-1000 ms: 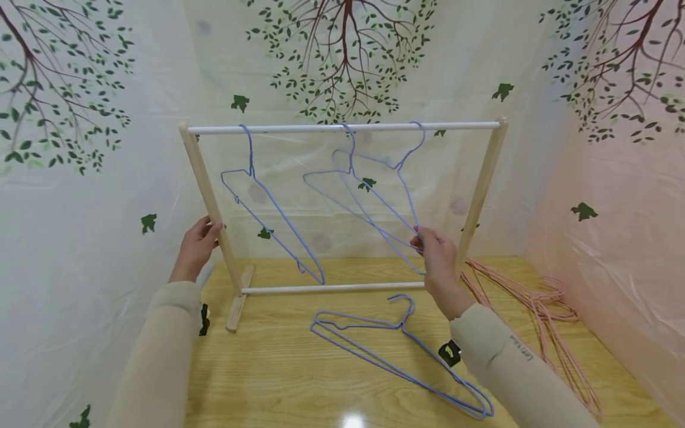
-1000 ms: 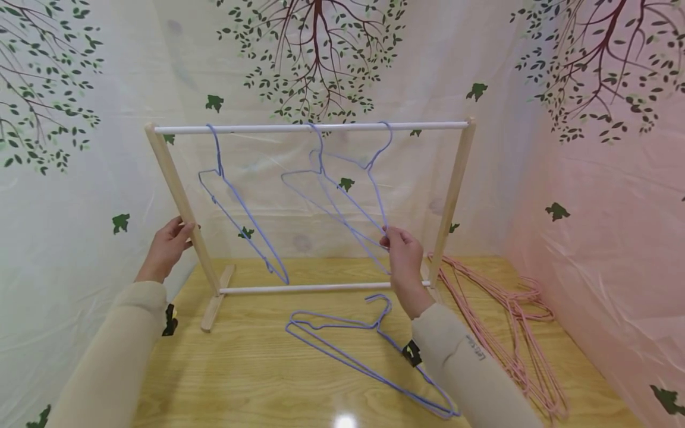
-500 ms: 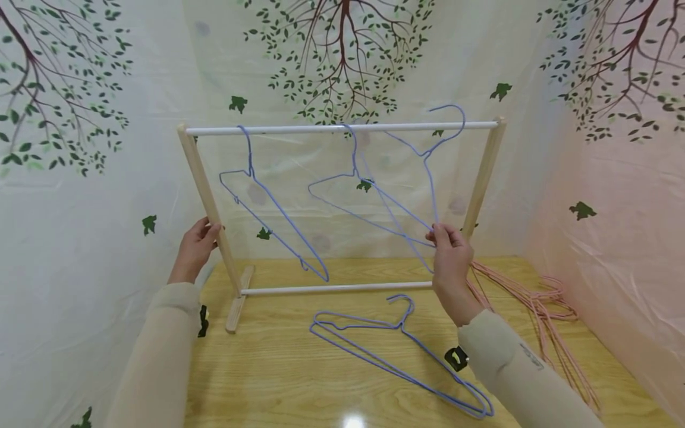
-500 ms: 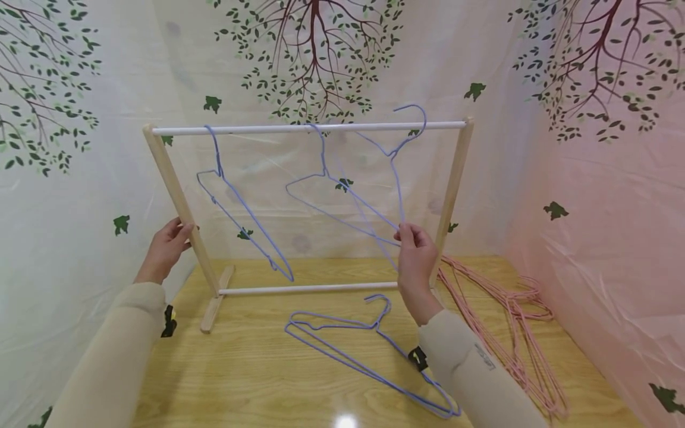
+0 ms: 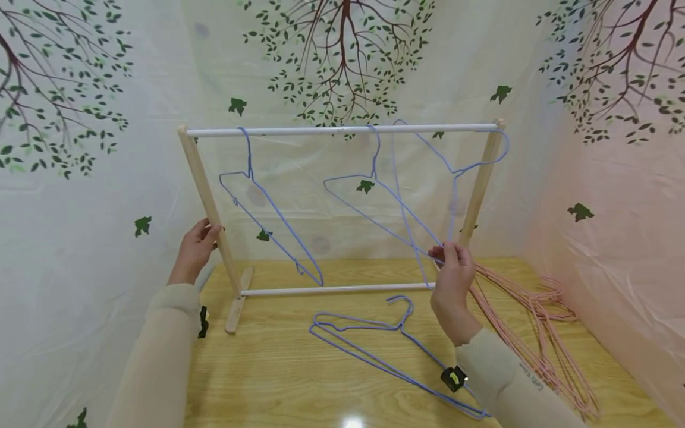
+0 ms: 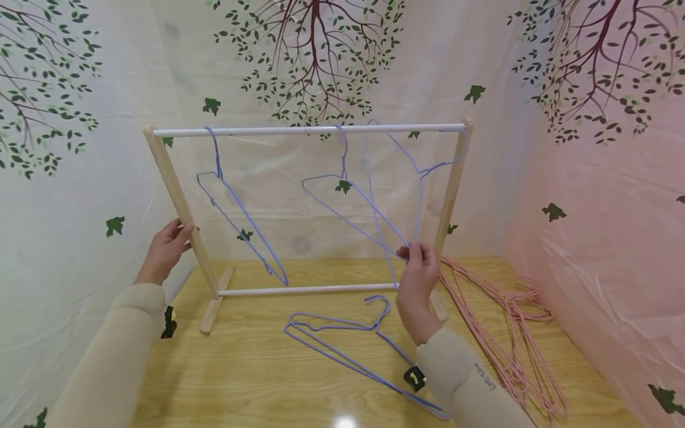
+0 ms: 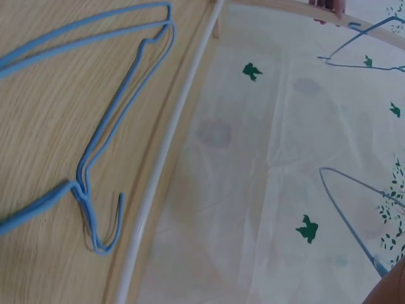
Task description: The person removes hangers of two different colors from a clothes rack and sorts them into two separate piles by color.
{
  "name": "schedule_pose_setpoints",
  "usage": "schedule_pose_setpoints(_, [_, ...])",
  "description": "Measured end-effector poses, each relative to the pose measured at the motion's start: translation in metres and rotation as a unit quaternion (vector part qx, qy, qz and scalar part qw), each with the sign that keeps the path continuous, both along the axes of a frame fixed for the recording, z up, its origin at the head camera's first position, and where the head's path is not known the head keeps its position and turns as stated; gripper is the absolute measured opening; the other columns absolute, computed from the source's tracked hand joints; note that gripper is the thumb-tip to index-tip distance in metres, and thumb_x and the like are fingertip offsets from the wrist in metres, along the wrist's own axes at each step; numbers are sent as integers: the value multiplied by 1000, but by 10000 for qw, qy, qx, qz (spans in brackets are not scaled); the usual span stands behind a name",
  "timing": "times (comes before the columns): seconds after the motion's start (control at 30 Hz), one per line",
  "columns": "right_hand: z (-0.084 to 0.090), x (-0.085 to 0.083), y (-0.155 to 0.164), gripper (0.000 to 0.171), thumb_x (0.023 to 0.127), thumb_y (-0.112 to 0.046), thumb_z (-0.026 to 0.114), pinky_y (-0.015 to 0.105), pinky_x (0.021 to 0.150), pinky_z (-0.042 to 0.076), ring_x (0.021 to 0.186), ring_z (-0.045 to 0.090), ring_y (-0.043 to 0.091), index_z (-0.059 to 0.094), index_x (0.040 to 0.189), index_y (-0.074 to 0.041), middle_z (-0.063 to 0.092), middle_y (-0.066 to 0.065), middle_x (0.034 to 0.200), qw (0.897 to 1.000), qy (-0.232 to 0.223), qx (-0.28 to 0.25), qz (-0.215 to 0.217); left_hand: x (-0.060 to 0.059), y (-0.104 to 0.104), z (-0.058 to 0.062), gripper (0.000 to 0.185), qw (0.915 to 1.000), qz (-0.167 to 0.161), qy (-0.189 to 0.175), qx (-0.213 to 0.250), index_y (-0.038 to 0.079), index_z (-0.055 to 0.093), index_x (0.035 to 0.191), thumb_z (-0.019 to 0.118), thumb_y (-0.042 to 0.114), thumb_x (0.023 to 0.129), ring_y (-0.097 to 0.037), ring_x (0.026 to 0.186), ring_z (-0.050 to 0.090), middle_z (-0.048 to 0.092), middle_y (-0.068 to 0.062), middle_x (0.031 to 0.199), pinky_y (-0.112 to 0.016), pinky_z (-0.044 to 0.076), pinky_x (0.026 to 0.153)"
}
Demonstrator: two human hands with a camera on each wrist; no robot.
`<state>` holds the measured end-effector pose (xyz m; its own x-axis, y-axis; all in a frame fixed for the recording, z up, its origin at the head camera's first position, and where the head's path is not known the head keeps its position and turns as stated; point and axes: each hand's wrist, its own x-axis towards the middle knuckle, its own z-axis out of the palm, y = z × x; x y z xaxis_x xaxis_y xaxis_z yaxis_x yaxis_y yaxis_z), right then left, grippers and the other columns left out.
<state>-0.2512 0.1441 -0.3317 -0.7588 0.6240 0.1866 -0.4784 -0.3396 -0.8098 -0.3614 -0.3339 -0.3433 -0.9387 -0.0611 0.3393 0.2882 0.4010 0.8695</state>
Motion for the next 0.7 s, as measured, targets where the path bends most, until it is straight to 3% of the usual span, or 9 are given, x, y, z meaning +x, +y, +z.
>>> schedule_pose_setpoints(0.23, [3, 8, -3, 17, 105, -11, 44, 28, 85, 49, 80, 65, 14, 53, 92, -8, 65, -2, 80, 9986, -373, -351, 162, 0, 0, 0, 54, 10000, -10, 12, 0, -3, 38, 149, 44, 30, 107, 3, 95, 53, 55, -25, 124, -25, 54, 93])
schedule_pose_setpoints(0.47, [6, 17, -1, 19, 104, -12, 43, 26, 85, 45, 85, 63, 13, 57, 91, -8, 65, -2, 81, 9922, -699, -837, 603, 5, 1, 5, 53, 9999, -62, -146, 52, -1, 35, 152, 42, 28, 108, -7, 103, 54, 52, -29, 130, -44, 49, 103])
schedule_pose_setpoints(0.57, [7, 19, 6, 28, 103, -14, 41, 29, 90, 39, 85, 60, 13, 60, 83, -10, 64, -2, 77, 9805, -885, -1341, 1134, 13, 5, 13, 51, 9996, -162, -194, 160, -5, 33, 151, 41, 22, 108, -18, 109, 54, 51, -33, 131, -52, 44, 106])
schedule_pose_setpoints(0.7, [8, 18, 18, 38, 101, -15, 37, 31, 91, 32, 82, 57, 14, 61, 72, -10, 62, 0, 73, 9522, -958, -2121, 1977, 27, 13, 24, 49, 9995, -211, -192, 144, -8, 33, 149, 41, 17, 108, -23, 109, 54, 50, -35, 129, -55, 44, 105])
